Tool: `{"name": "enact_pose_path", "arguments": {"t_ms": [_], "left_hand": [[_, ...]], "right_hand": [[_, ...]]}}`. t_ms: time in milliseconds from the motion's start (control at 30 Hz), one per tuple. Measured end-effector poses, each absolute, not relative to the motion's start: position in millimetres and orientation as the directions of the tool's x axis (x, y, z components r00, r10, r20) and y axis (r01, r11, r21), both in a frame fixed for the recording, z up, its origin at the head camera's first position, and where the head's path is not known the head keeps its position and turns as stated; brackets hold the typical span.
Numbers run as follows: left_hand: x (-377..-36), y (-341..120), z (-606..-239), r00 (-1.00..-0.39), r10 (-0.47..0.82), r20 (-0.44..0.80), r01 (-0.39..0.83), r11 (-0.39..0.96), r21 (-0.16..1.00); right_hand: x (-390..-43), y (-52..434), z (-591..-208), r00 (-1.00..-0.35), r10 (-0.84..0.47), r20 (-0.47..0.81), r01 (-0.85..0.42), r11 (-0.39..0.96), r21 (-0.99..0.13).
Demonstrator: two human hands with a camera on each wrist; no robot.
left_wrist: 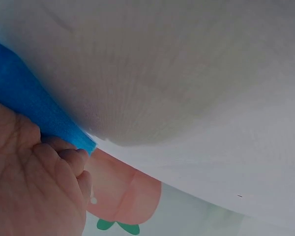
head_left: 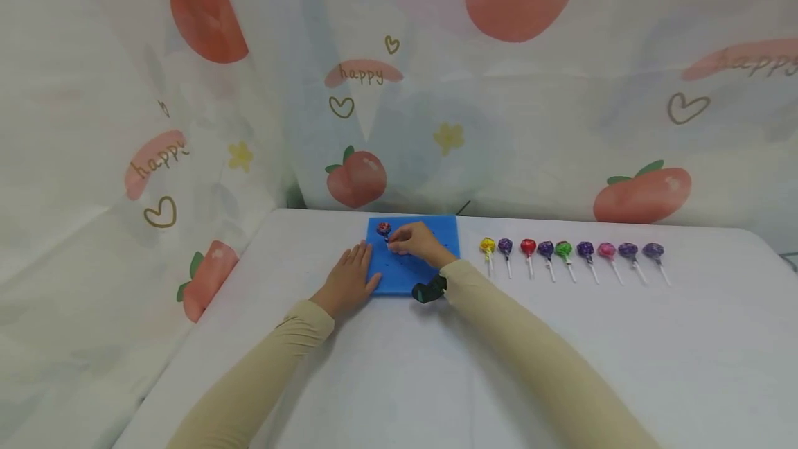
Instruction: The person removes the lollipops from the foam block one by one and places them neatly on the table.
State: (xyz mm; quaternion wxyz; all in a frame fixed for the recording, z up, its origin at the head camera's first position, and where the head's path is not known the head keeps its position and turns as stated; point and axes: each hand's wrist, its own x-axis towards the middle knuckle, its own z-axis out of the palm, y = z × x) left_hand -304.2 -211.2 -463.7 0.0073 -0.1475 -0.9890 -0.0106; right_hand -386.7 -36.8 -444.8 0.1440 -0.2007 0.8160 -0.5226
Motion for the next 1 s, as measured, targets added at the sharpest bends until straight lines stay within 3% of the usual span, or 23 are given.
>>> {"name": "enact_pose_path", "arguments": {"t_ms": [233,433,733,1000], "left_hand": [[-305,-212,-465,-0.954,0.297,0.032,0.298,0.954,0.027],[-307,-212,-467,-0.953,0.299,0.042,0.300,0.954,0.025],[-303,-209,-461,-0.957,0.289,0.014,0.289,0.957,0.012],[-299,-207,-454,-0.960,0.278,0.004,0.278,0.960,0.017]], "right_hand": [[-389,-47,-444,-0.911,-0.410,-0.051,-0.150,0.444,-0.883],[-385,-52,-443,-0.921,-0.390,-0.003,-0.204,0.488,-0.849],[-384,-54,-447,-0.927,-0.376,0.017,-0.207,0.472,-0.857],[-384,-48,-449,-0.923,-0.382,-0.045,-0.114,0.385,-0.916]]}}
